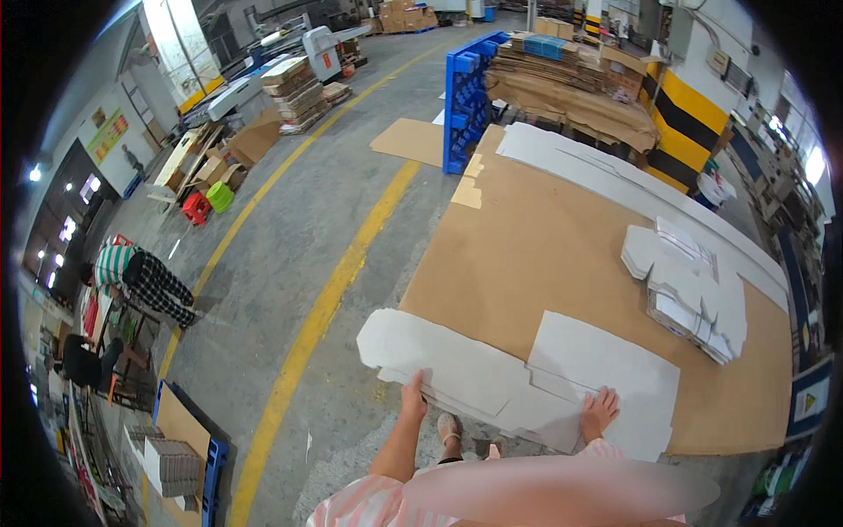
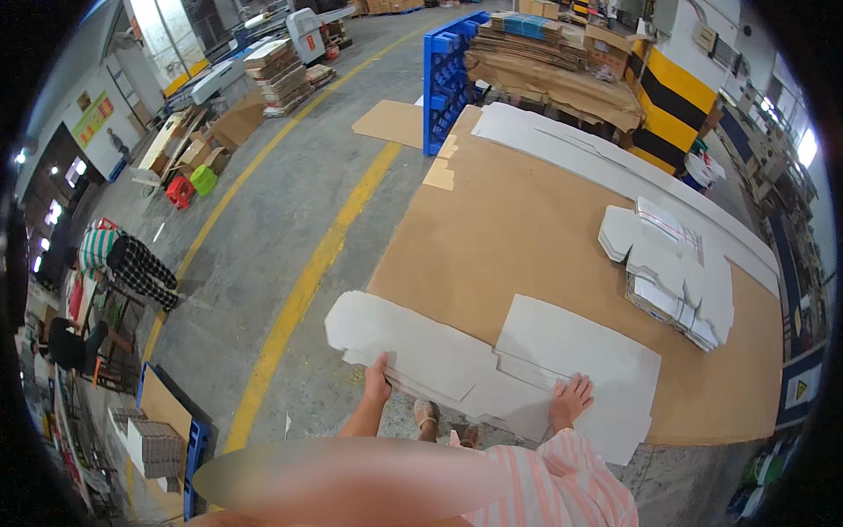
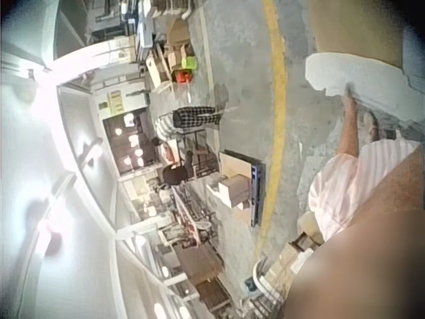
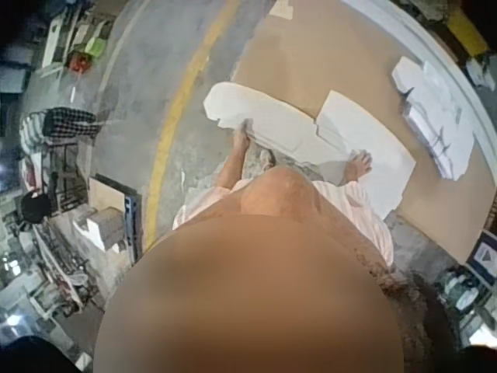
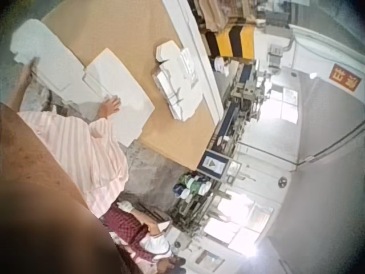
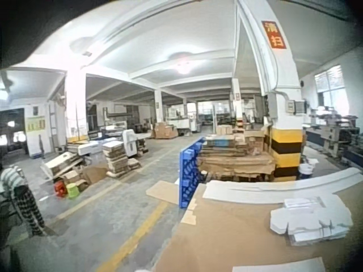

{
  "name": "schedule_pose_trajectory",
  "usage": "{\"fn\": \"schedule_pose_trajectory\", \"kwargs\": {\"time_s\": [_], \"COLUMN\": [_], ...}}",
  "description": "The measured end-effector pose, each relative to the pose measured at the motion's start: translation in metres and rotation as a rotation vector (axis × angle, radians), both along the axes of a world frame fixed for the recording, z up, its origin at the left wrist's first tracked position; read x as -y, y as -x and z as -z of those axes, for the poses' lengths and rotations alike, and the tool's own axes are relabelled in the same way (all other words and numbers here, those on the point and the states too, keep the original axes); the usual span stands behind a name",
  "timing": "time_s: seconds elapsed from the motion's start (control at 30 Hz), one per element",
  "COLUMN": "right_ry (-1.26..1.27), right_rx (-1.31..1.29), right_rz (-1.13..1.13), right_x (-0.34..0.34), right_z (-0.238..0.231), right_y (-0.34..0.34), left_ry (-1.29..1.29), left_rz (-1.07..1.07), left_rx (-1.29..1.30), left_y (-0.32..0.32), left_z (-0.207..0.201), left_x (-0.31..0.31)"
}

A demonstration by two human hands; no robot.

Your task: Sorting and stacking flat white cardboard cutouts at a factory workbench.

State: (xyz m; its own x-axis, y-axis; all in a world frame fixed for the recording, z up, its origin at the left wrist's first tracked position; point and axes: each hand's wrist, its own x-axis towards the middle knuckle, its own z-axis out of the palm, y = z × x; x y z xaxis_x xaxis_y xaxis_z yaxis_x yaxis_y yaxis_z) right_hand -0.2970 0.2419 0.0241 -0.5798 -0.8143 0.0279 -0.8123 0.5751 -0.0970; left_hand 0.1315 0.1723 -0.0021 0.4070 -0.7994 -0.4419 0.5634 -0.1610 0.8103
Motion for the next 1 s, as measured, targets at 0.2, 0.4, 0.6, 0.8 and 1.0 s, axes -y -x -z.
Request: {"fn": "schedule_pose_trajectory", "kwargs": {"time_s": [0.2, 0.4, 0.6, 0.8, 1.0], "right_ry": [0.038, 0.027, 0.042, -0.127, -0.129], "right_rx": [-0.050, -0.049, -0.062, -0.117, -0.074], "right_rz": [-0.016, -0.012, -0.018, 0.006, 0.011], "right_x": [-0.006, 0.002, 0.001, -0.007, -0.025], "right_z": [0.009, 0.007, 0.019, 0.001, 0.005], "right_y": [0.009, 0.011, 0.017, 0.008, 0.023], "left_ry": [0.074, -0.002, -0.160, 0.106, 0.033], "left_rz": [0.064, -0.045, 0.122, -0.071, 0.147], "left_rx": [0.604, -0.208, 0.733, 0.263, 0.628], "left_y": [0.009, 0.003, 0.012, -0.001, 0.021], "left_z": [0.010, -0.005, 0.000, 0.037, -0.008], "left_x": [-0.002, 0.009, -0.003, 0.001, -0.004]}}
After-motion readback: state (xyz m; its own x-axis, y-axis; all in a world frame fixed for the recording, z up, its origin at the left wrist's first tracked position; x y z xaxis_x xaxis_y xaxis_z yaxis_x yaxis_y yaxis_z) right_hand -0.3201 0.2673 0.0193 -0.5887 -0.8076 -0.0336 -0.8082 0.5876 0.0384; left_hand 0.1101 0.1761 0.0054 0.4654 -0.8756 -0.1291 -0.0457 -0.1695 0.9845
